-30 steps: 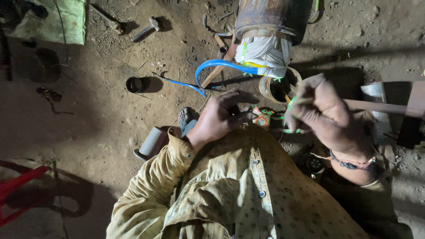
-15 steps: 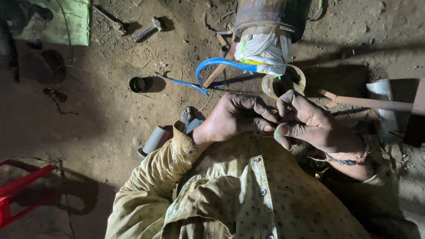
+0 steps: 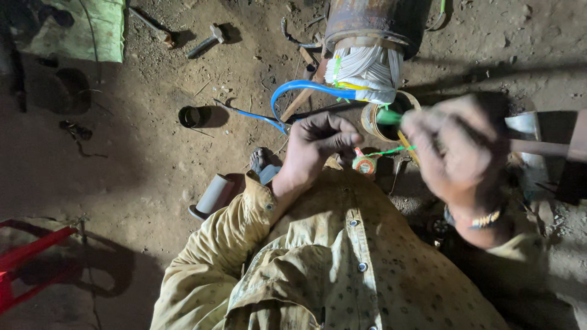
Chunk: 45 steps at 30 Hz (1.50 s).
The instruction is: The person sits on the ground and wraps green plastic ties by hand around a bundle of white cable hanging from a metal cylinder, twisting each tie to secure the bundle. They add several ties one at a time and use scissors to trim the excess tie ends.
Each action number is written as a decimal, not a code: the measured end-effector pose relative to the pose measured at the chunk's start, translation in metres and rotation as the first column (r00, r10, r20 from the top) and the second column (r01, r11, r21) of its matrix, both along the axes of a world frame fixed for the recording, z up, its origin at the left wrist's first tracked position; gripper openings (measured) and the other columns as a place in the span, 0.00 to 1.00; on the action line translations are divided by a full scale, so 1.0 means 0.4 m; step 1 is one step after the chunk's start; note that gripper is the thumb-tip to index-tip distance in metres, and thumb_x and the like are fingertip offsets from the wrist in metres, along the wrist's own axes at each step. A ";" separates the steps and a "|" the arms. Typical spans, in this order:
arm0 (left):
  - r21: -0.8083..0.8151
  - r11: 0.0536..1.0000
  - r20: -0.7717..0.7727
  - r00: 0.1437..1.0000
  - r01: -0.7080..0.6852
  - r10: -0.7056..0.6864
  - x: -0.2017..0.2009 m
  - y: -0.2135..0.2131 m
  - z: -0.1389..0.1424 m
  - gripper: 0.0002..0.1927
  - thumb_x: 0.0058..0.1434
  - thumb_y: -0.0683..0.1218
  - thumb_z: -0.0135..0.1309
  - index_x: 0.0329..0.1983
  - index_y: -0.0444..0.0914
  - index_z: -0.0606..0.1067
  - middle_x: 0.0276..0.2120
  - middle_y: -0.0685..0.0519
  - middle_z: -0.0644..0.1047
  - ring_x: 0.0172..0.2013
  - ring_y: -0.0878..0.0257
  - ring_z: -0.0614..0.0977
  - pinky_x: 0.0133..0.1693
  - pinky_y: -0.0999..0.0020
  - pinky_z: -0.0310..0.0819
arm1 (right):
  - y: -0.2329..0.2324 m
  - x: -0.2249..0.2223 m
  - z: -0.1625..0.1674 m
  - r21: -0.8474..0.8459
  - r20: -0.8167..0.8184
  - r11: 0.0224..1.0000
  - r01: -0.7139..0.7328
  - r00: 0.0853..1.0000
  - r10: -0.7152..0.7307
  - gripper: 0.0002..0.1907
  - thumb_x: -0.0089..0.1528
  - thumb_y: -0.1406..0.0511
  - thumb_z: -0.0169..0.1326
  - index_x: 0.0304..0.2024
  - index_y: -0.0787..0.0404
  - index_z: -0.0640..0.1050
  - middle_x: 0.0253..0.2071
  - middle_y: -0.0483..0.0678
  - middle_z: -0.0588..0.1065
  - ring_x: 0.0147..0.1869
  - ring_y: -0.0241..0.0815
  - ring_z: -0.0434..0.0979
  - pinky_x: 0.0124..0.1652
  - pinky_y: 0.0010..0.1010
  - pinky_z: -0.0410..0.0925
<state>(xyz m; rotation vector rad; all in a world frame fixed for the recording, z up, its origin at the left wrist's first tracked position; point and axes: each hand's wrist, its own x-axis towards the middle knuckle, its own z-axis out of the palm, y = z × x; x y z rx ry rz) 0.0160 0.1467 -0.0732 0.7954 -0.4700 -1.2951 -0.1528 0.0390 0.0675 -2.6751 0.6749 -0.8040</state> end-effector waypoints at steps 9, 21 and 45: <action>0.134 0.981 -0.385 0.904 -0.142 0.183 -0.065 -0.183 -0.042 0.07 0.71 0.44 0.47 0.40 0.34 0.72 0.22 0.52 0.74 0.18 0.63 0.75 0.22 0.68 0.71 | -0.138 0.081 -0.008 -0.390 -0.162 0.916 -0.092 0.986 0.030 0.03 0.70 0.72 0.60 0.42 0.59 0.79 0.41 0.46 0.71 0.43 0.44 0.77 0.41 0.31 0.70; 0.081 0.940 -0.413 0.847 -0.331 0.334 -0.112 -0.239 -0.081 0.05 0.67 0.36 0.46 0.38 0.31 0.74 0.23 0.49 0.76 0.18 0.62 0.74 0.19 0.68 0.66 | -0.128 0.143 0.026 -0.336 -0.264 0.925 -0.177 0.961 0.089 0.03 0.66 0.69 0.62 0.38 0.59 0.79 0.39 0.47 0.73 0.40 0.49 0.78 0.36 0.36 0.70; 0.086 0.996 0.063 0.998 -0.018 0.013 0.020 0.160 0.068 0.06 0.66 0.40 0.61 0.40 0.31 0.82 0.27 0.51 0.80 0.21 0.69 0.74 0.22 0.74 0.64 | -0.055 -0.014 -0.060 0.973 0.110 0.220 -0.068 0.977 -0.185 0.12 0.73 0.63 0.49 0.45 0.67 0.79 0.30 0.43 0.72 0.31 0.32 0.69 0.32 0.24 0.65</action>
